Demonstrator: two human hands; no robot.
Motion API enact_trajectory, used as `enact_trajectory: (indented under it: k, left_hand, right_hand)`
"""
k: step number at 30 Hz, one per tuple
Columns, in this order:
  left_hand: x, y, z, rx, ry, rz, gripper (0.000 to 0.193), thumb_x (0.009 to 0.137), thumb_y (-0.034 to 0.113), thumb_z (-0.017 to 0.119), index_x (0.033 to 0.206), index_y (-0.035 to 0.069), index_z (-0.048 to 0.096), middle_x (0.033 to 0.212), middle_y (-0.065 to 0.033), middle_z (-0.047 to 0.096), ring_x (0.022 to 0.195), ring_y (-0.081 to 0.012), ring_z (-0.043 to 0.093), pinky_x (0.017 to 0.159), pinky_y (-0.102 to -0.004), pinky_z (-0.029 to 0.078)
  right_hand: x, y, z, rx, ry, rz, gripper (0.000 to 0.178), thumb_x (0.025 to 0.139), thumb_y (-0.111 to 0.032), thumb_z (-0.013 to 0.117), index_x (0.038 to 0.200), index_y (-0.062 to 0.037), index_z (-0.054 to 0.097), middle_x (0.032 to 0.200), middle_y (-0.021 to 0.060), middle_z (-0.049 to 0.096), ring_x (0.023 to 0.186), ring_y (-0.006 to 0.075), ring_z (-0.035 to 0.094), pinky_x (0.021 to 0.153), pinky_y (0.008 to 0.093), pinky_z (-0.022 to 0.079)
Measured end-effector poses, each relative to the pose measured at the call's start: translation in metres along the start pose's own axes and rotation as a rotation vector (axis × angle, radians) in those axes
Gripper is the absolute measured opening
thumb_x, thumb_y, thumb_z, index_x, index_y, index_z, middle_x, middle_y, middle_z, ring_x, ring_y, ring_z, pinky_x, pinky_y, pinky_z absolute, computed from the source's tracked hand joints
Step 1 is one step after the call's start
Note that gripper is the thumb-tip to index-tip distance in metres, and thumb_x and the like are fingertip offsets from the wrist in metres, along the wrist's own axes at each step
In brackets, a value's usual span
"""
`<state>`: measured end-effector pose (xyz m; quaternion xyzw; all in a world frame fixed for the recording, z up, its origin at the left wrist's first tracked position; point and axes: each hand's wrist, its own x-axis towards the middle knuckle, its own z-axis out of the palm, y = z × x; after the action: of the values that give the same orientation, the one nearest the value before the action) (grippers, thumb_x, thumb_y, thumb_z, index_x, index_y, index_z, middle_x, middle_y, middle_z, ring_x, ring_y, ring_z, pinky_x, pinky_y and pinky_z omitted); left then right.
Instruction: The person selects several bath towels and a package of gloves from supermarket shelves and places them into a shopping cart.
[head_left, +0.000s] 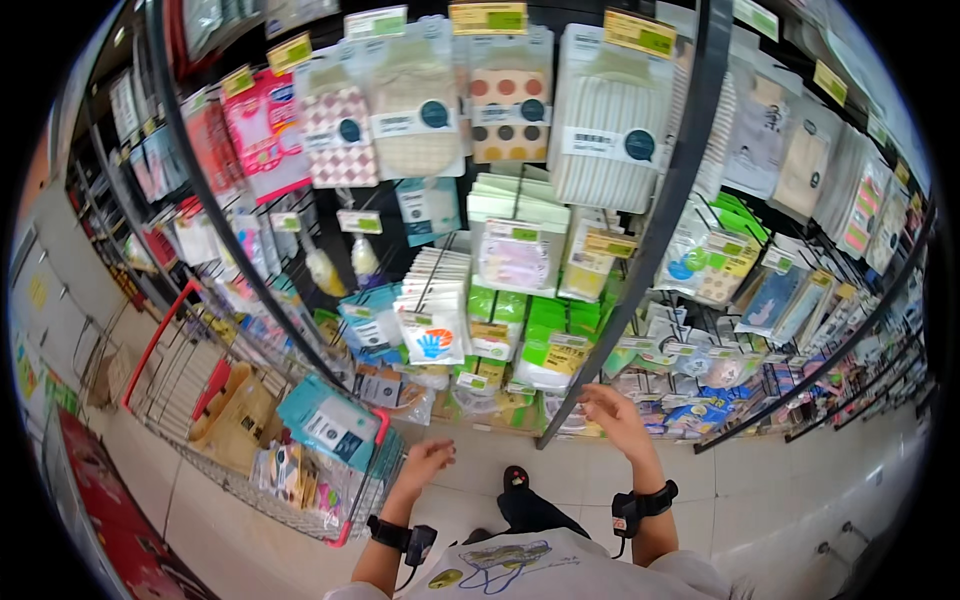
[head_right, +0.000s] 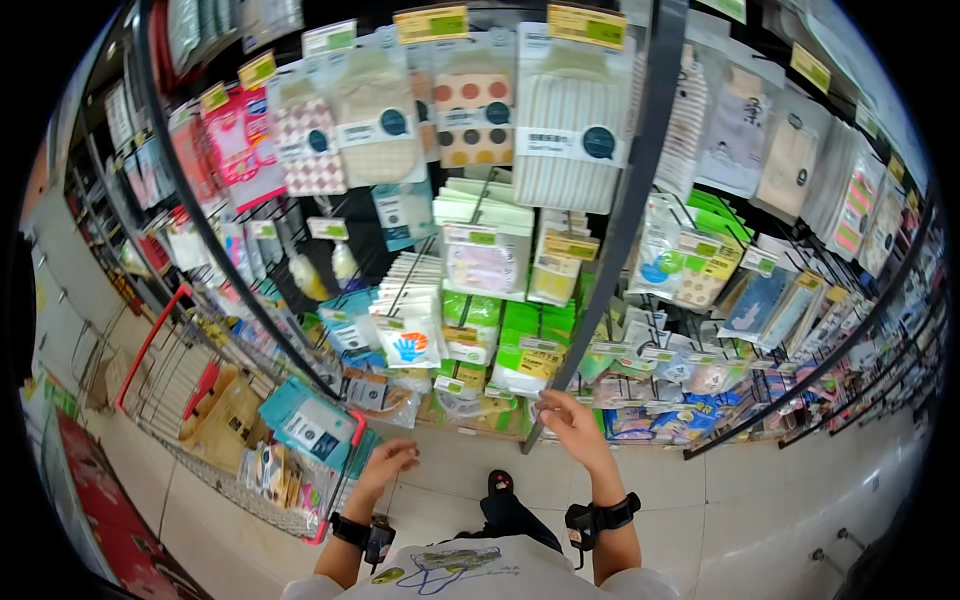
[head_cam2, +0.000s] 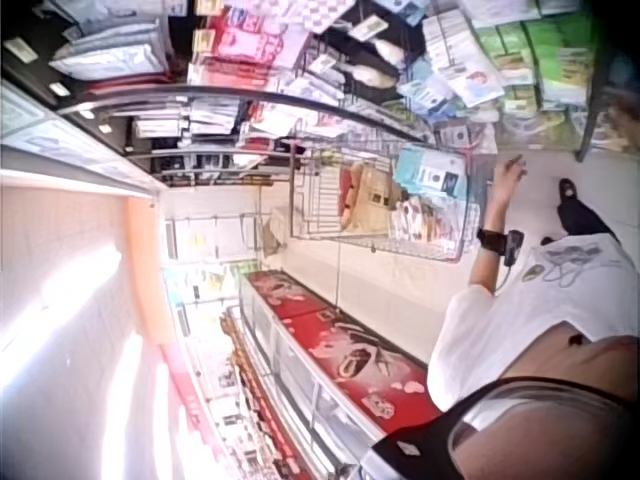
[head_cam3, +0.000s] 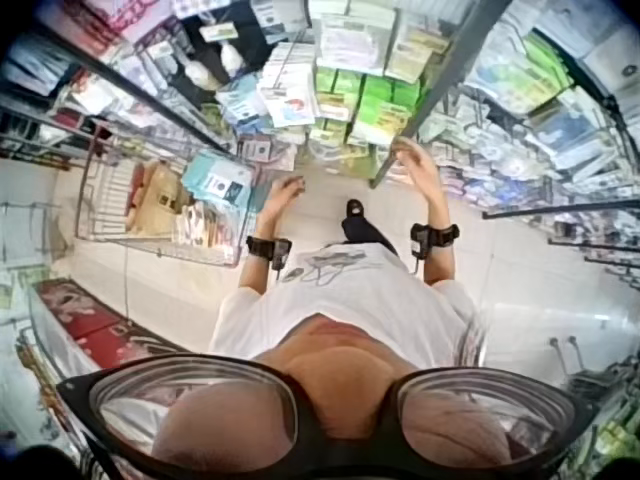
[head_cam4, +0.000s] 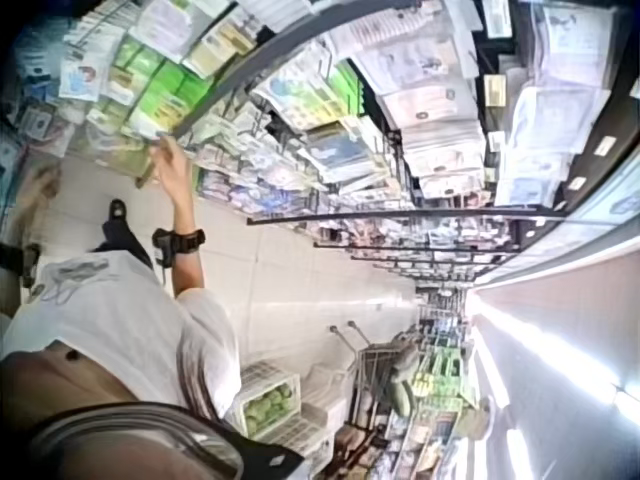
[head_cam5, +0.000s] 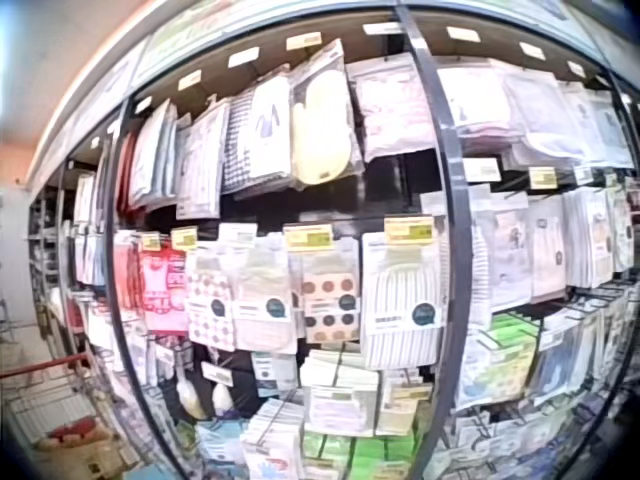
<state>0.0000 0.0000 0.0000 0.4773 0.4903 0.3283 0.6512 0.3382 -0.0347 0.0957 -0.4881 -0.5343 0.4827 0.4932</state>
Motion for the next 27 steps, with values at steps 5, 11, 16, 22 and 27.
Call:
enact_trajectory:
  k: [5, 11, 16, 22, 27]
  left_hand:
    - [0.061, 0.09, 0.048, -0.047, -0.071, 0.314, 0.022, 0.081, 0.009, 0.053, 0.099, -0.004, 0.053, 0.086, -0.0075, 0.059, 0.078, -0.0121, 0.057, 0.068, -0.0236, 0.045]
    - [0.103, 0.213, 0.1, 0.068, -0.172, 0.607, 0.02, 0.082, 0.008, 0.053, 0.098, -0.002, 0.052, 0.09, -0.0078, 0.057, 0.081, -0.015, 0.056, 0.073, -0.0265, 0.045]
    - [0.14, 0.281, 0.135, 0.088, -0.114, 0.866, 0.029, 0.08, 0.003, 0.054, 0.107, -0.003, 0.046, 0.101, -0.0101, 0.053, 0.093, -0.0194, 0.055, 0.078, -0.0269, 0.043]
    - [0.208, 0.317, 0.164, 0.221, 0.185, 1.071, 0.041, 0.075, 0.014, 0.06, 0.11, -0.002, 0.043, 0.107, -0.0161, 0.047, 0.091, -0.0224, 0.052, 0.073, -0.0292, 0.045]
    - [0.22, 0.334, 0.176, 0.332, 0.165, 0.99, 0.038, 0.074, 0.02, 0.062, 0.099, -0.003, 0.048, 0.1, -0.0167, 0.047, 0.083, -0.0232, 0.053, 0.067, -0.0305, 0.045]
  right_hand:
    - [0.022, -0.054, -0.036, 0.068, 0.171, -0.146, 0.039, 0.08, -0.005, 0.054, 0.117, -0.0008, 0.043, 0.106, 0.0102, 0.052, 0.092, 0.016, 0.054, 0.077, 0.0262, 0.043]
    - [0.082, -0.093, -0.065, 0.115, 0.148, -0.455, 0.05, 0.079, -0.008, 0.055, 0.124, -0.0012, 0.034, 0.127, 0.0137, 0.037, 0.117, 0.024, 0.037, 0.093, 0.0349, 0.034]
    - [0.125, -0.104, -0.071, 0.112, 0.076, -0.597, 0.055, 0.079, -0.007, 0.054, 0.127, -0.0018, 0.03, 0.133, 0.0135, 0.028, 0.123, 0.0257, 0.027, 0.097, 0.0382, 0.027]
    - [0.143, -0.101, -0.074, 0.118, 0.024, -0.609, 0.059, 0.078, -0.006, 0.055, 0.129, -0.0026, 0.027, 0.135, 0.0131, 0.025, 0.125, 0.026, 0.024, 0.098, 0.0395, 0.025]
    - [0.148, -0.108, -0.076, 0.106, 0.041, -0.621, 0.058, 0.078, -0.007, 0.055, 0.129, -0.0015, 0.027, 0.135, 0.015, 0.022, 0.126, 0.0265, 0.022, 0.099, 0.0397, 0.023]
